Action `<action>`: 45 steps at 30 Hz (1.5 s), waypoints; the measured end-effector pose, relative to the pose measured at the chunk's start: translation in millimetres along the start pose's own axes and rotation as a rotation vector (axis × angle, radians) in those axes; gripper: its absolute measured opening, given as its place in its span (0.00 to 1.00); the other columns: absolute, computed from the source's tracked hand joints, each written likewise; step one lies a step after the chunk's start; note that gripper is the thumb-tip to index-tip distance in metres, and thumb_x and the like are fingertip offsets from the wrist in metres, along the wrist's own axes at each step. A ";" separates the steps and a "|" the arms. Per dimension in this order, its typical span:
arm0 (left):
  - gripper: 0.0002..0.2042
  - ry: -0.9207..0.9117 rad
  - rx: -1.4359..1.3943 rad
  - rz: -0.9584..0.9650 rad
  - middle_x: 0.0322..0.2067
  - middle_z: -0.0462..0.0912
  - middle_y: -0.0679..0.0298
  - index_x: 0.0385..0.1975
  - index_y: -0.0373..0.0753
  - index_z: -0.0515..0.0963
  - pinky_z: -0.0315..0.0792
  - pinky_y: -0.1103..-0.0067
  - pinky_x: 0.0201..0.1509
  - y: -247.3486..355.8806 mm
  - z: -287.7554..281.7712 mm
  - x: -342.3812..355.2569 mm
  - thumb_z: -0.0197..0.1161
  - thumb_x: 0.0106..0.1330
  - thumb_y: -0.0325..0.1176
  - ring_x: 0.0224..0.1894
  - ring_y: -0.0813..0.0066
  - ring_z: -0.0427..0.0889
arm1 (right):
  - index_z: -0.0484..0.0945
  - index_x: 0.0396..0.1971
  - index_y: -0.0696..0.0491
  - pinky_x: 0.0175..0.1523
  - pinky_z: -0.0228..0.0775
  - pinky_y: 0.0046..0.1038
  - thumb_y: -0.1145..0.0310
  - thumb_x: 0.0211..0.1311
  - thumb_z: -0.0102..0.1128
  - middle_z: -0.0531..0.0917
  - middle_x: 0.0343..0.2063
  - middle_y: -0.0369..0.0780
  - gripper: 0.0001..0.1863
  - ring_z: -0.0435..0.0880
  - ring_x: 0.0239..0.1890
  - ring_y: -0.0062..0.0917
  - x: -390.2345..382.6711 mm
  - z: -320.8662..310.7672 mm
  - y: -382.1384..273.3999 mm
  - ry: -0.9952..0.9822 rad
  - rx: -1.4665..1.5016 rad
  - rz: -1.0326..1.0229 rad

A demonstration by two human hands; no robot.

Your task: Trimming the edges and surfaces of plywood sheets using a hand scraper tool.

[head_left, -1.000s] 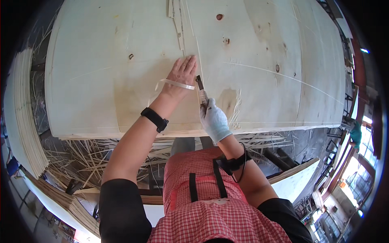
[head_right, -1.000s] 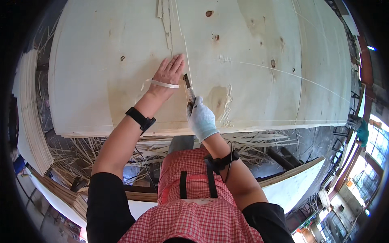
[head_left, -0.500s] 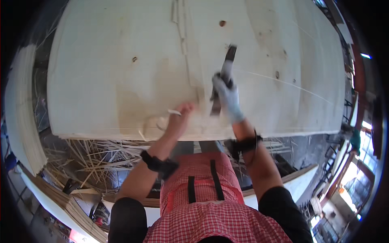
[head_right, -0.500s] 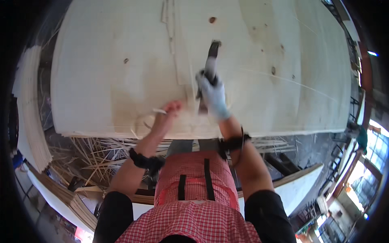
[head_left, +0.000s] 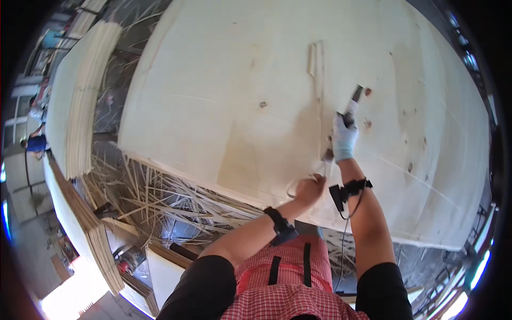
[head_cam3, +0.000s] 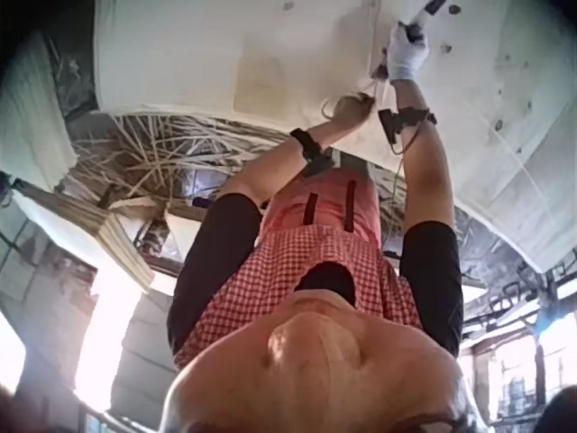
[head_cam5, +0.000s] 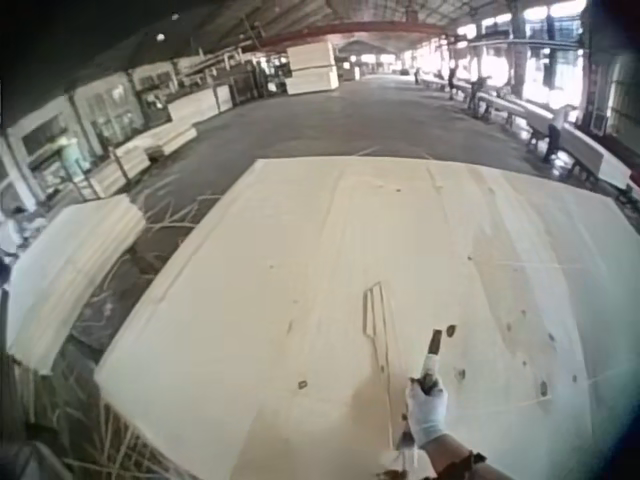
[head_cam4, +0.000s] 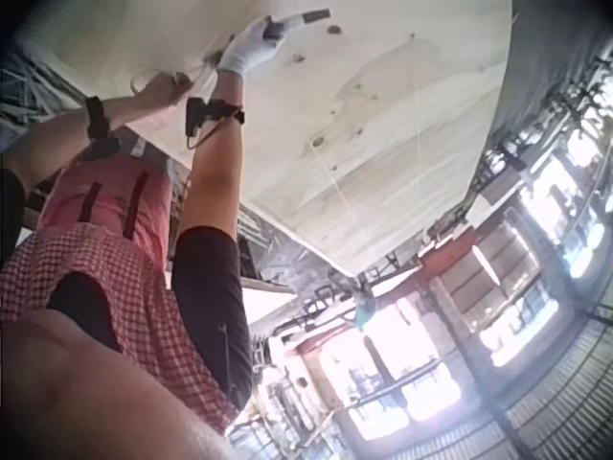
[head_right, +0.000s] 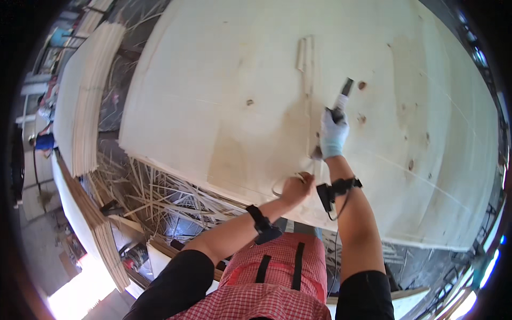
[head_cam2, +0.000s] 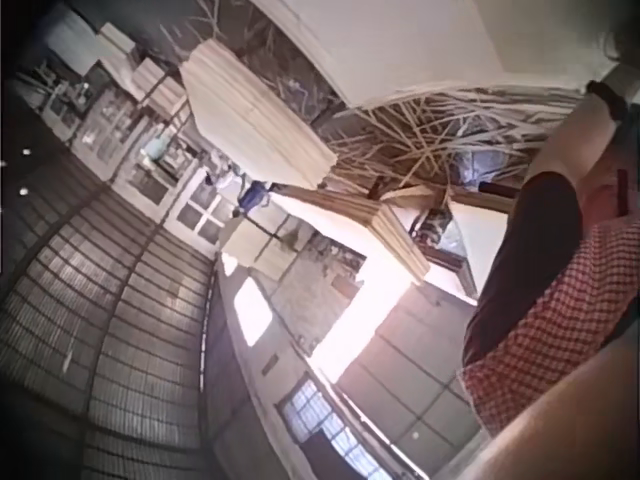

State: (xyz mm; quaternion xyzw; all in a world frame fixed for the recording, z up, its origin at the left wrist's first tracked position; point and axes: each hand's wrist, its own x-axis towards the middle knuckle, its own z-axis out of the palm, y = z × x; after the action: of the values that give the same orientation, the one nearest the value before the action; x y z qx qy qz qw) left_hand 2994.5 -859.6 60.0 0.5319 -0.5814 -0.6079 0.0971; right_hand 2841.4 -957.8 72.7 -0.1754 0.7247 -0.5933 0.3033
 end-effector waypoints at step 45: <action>0.10 0.206 -0.219 -0.147 0.15 0.70 0.72 0.26 0.39 0.72 0.55 0.89 0.13 66.9 -105.3 -0.1 0.55 0.65 0.38 0.14 0.88 0.66 | 0.72 0.36 0.56 0.21 0.70 0.23 0.67 0.54 0.58 0.73 0.21 0.33 0.11 0.73 0.18 0.17 23.2 1.8 -45.7 -0.434 0.376 0.217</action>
State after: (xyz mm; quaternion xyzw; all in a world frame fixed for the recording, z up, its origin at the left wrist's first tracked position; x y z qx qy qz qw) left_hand 3041.0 -943.5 139.7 0.6188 -0.4581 -0.6153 0.1689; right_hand 2820.2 -984.1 111.3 -0.1604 0.5353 -0.6298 0.5396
